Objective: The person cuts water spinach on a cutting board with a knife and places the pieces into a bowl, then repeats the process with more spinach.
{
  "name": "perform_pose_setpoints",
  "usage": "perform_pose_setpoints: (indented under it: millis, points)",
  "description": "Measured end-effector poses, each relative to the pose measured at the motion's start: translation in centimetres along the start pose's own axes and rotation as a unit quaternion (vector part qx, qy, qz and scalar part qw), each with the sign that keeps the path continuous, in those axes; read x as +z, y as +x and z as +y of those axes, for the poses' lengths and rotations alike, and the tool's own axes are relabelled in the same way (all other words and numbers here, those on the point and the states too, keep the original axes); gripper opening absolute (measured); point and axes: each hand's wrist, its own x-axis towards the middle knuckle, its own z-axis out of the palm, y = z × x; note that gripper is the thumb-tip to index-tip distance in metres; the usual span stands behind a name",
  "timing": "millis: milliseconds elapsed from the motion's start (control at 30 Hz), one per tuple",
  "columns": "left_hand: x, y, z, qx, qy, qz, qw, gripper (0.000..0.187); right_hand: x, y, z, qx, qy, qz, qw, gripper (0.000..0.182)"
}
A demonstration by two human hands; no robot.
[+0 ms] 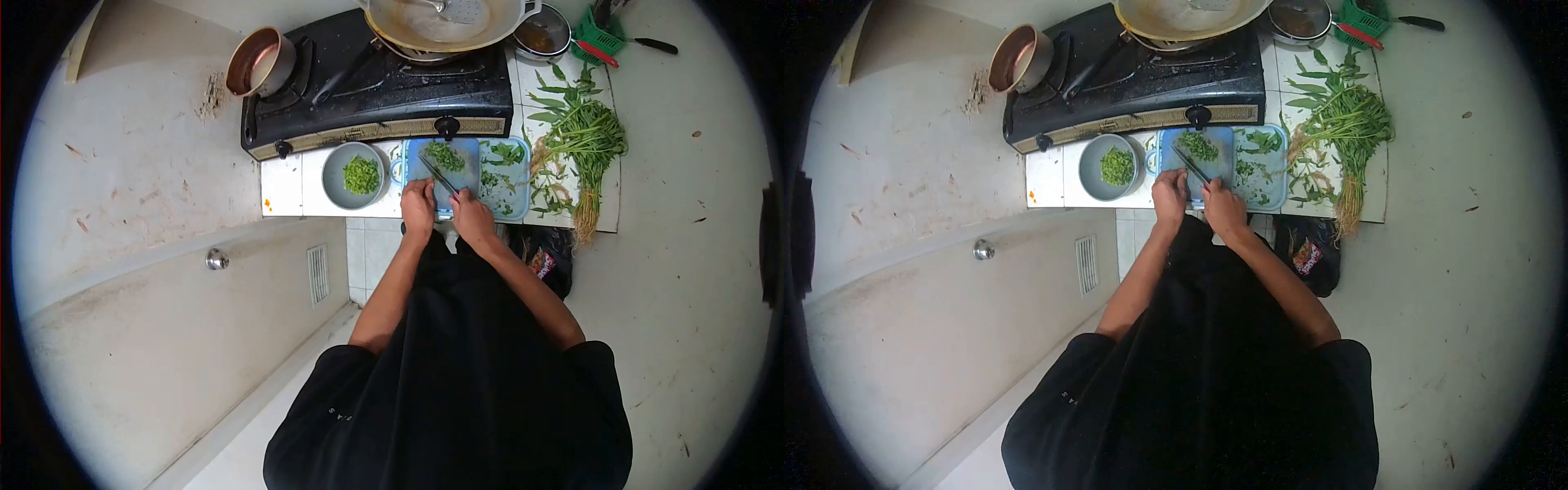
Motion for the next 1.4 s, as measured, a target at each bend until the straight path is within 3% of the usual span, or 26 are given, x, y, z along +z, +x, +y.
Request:
perform_pose_setpoints:
  millis: [67,233,300,500,633,800,1033,1400]
  points:
    - [0.0,0.4,-0.1,-0.058,-0.037,0.001,0.998,0.012,-0.6,-0.4,-0.1,-0.004,0.000,-0.006,1.000,0.033]
    - [-0.3,0.6,0.0,-0.077,-0.033,-0.009,0.996,0.014,-0.7,-1.1,-0.1,0.000,-0.014,-0.014,1.000,0.032]
    - [-0.3,0.5,0.0,0.012,0.036,0.010,0.999,0.013,-0.7,-0.9,-0.2,0.004,-0.017,-0.017,1.000,0.032]
    - [-0.1,-0.3,0.3,0.059,0.067,0.022,0.996,0.015,-0.4,0.5,-1.0,-0.005,-0.019,-0.003,1.000,0.030]
    - [-0.6,-1.7,0.1,0.061,0.062,0.025,0.996,0.020,-0.8,-0.2,-0.3,-0.006,0.017,-0.001,1.000,0.030]
    - [-0.7,-2.7,-0.1,0.059,0.151,-0.008,0.987,0.037,-1.3,-1.4,-0.2,-0.004,0.006,-0.014,1.000,0.031]
    - [-0.8,-2.5,0.0,0.076,0.165,-0.021,0.983,0.038,0.1,0.1,-0.8,-0.011,-0.055,0.011,0.998,0.028]
    - [-0.2,-2.2,-0.4,-0.019,0.068,-0.016,0.997,0.033,0.0,-1.6,0.1,-0.001,-0.002,-0.015,1.000,0.033]
